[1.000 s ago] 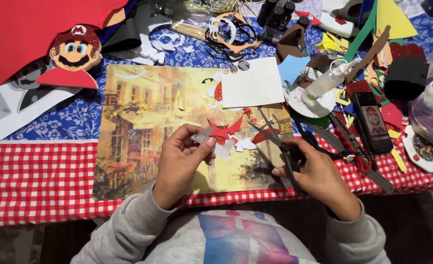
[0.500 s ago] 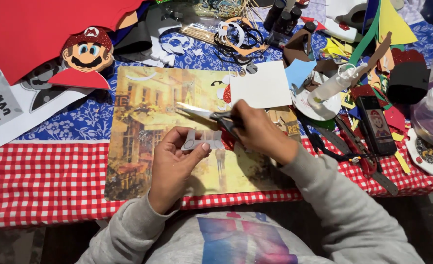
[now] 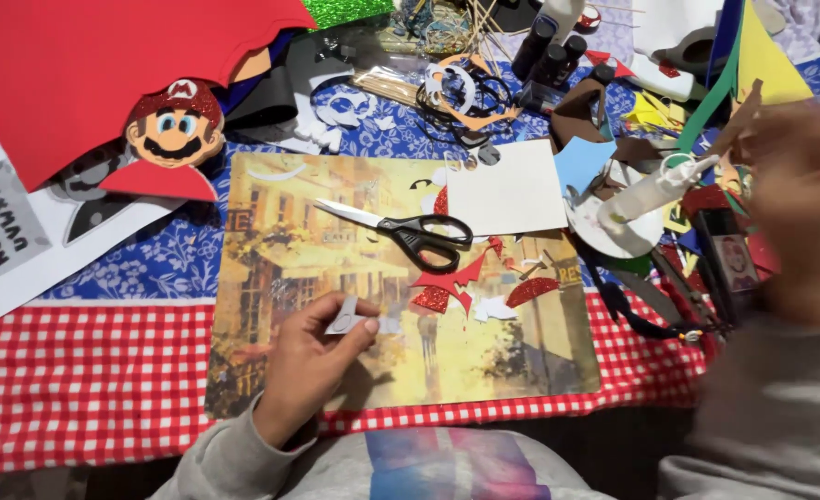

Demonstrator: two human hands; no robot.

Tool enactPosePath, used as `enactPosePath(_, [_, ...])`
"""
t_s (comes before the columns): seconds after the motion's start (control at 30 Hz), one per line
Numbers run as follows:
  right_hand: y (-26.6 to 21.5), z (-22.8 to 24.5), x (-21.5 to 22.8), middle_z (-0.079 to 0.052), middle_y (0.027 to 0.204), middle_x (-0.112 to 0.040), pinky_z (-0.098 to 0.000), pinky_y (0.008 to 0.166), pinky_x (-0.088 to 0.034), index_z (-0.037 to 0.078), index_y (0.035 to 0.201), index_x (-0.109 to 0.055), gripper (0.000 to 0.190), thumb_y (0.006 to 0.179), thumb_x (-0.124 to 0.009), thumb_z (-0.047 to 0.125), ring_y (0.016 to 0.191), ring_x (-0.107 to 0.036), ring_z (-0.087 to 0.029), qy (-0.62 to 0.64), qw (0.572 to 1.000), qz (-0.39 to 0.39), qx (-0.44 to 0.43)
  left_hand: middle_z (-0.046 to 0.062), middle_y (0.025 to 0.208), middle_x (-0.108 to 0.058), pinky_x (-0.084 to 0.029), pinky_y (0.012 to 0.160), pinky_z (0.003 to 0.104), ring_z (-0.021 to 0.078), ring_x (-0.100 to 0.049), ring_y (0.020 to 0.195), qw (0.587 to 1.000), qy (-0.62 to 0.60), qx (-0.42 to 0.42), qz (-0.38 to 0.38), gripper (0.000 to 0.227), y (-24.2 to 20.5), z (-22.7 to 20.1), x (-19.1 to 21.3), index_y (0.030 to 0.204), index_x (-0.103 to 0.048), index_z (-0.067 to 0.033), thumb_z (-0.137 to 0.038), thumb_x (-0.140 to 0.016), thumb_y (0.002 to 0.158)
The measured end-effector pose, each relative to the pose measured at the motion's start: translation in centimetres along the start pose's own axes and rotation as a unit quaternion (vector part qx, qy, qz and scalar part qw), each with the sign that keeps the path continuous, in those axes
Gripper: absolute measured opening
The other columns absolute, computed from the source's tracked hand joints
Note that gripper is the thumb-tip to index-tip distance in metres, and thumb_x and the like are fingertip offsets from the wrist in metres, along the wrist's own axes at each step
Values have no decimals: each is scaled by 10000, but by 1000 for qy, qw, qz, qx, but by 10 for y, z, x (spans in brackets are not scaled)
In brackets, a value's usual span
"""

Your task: Cutting and tracing foam shapes to create a Mario-themed decoration.

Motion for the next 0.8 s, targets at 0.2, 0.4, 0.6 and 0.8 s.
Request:
enactPosePath(0.2, [108,-187,93,-115,1201,-658,-317,965,-578,-38,1277,-568,185,1171,-462,71,1108,-681,-168,-69,975,-155,145,4,727,-634,-351,434,212,29,-493,529,994,-86,67,4,150,11,9,2,1036,-727,-5,-84,-722,908])
enactPosePath(0.4, [186,-157,17,-192,893,-721,-431,778,-575,-30,1044,-774,227,973,-766,186,827,-712,-350,-321,945,-30,51,-9,831,-690,-492,609,197,19,-608,723,999,-35,-12,-32,129,17,19,7,1016,-729,16,-66,-726,916])
enactPosePath(0.6, [215,-276,34,-195,806,-704,-440,619,-595,-4,793,-749,394,696,-889,351,685,-714,-372,-590,798,-121,-29,10,836,-695,-498,612,211,45,-616,722,996,-57,43,-55,146,22,33,15,1017,-730,23,-57,-727,894])
enactPosePath(0.8, [259,-578,155,-93,852,-555,-353,615,-452,9,967,-548,243,1161,-488,142,698,-541,-256,-32,992,-116,-41,20,822,-695,-487,594,223,54,-608,704,995,-29,71,-56,148,22,31,14,1019,-732,22,-61,-731,896])
Point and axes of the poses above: each hand's wrist, its own y-axis towards the middle knuckle, its own x-axis out of the back of the hand, z = x × y, the point moved 3 cm from there along y, towards the middle knuckle
